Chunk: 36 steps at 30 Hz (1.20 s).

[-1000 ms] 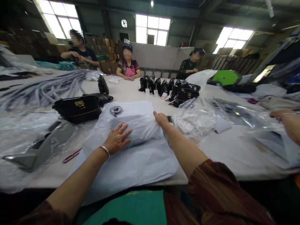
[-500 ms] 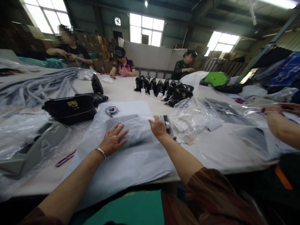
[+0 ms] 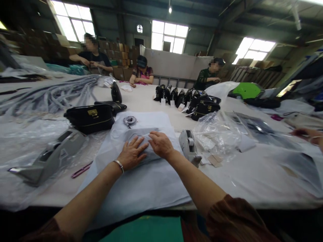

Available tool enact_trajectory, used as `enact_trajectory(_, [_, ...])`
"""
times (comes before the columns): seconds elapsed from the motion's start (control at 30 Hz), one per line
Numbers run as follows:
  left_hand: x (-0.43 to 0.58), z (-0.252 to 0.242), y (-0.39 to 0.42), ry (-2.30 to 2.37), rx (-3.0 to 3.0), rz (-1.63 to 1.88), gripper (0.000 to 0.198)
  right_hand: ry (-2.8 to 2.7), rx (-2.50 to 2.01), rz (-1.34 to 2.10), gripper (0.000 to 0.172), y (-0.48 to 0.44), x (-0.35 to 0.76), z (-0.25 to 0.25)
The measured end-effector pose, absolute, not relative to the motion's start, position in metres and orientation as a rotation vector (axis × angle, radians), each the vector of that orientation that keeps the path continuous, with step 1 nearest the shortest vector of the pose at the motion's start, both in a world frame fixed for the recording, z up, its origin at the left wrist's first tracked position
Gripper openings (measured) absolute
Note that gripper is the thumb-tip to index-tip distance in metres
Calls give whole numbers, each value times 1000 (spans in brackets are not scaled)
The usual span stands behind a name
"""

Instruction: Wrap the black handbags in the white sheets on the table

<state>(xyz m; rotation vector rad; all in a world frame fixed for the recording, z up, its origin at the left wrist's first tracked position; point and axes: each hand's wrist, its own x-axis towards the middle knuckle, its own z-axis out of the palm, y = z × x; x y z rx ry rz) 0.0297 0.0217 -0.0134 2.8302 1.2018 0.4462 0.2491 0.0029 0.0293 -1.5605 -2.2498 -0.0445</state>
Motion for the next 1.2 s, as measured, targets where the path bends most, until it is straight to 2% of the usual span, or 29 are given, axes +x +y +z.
enact_trajectory(0.07, [31, -12, 21, 1208, 2817, 439, 52, -2363, -1373, 94, 50, 6, 225, 17])
enact_trajectory(0.17, [27, -9, 20, 1166, 2817, 425, 55, -2406, -1420, 168, 59, 9, 206, -5])
enact_trajectory(0.37, [-26, -10, 24, 1123, 2868, 292, 83, -2418, -1630, 119, 70, 10, 208, -21])
enact_trajectory(0.43, [-55, -12, 28, 1298, 2815, 185, 77, -2405, -1682, 111, 72, 9, 208, -20])
enact_trajectory(0.57, [-110, -11, 38, 1792, 2622, -9, 48, -2399, -1733, 97, 71, 8, 205, -20])
enact_trajectory(0.63, [-123, -4, 36, 2016, 2526, 115, 39, -2405, -1742, 81, 71, 7, 204, -20])
enact_trajectory(0.73, [-110, 12, 18, 2277, 2373, 676, 35, -2412, -1737, 57, 71, 7, 204, -20])
enact_trajectory(0.83, [-65, 20, -10, 1950, 2519, 1137, 36, -2412, -1736, 48, 71, 7, 204, -20])
enact_trajectory(0.9, [-36, 16, -19, 1583, 2690, 1082, 36, -2409, -1746, 50, 72, 7, 204, -21])
enact_trajectory(0.93, [-26, 12, -19, 1549, 2689, 1029, 37, -2406, -1750, 54, 72, 7, 204, -21])
enact_trajectory(1.07, [-26, -6, 11, 1895, 2451, 674, 55, -2387, -1758, 74, 73, 7, 204, -22])
enact_trajectory(1.13, [-39, -8, 31, 1905, 2390, 521, 62, -2379, -1759, 85, 73, 7, 204, -21])
enact_trajectory(1.2, [-49, -5, 45, 1788, 2384, 465, 61, -2374, -1753, 96, 73, 6, 205, -20])
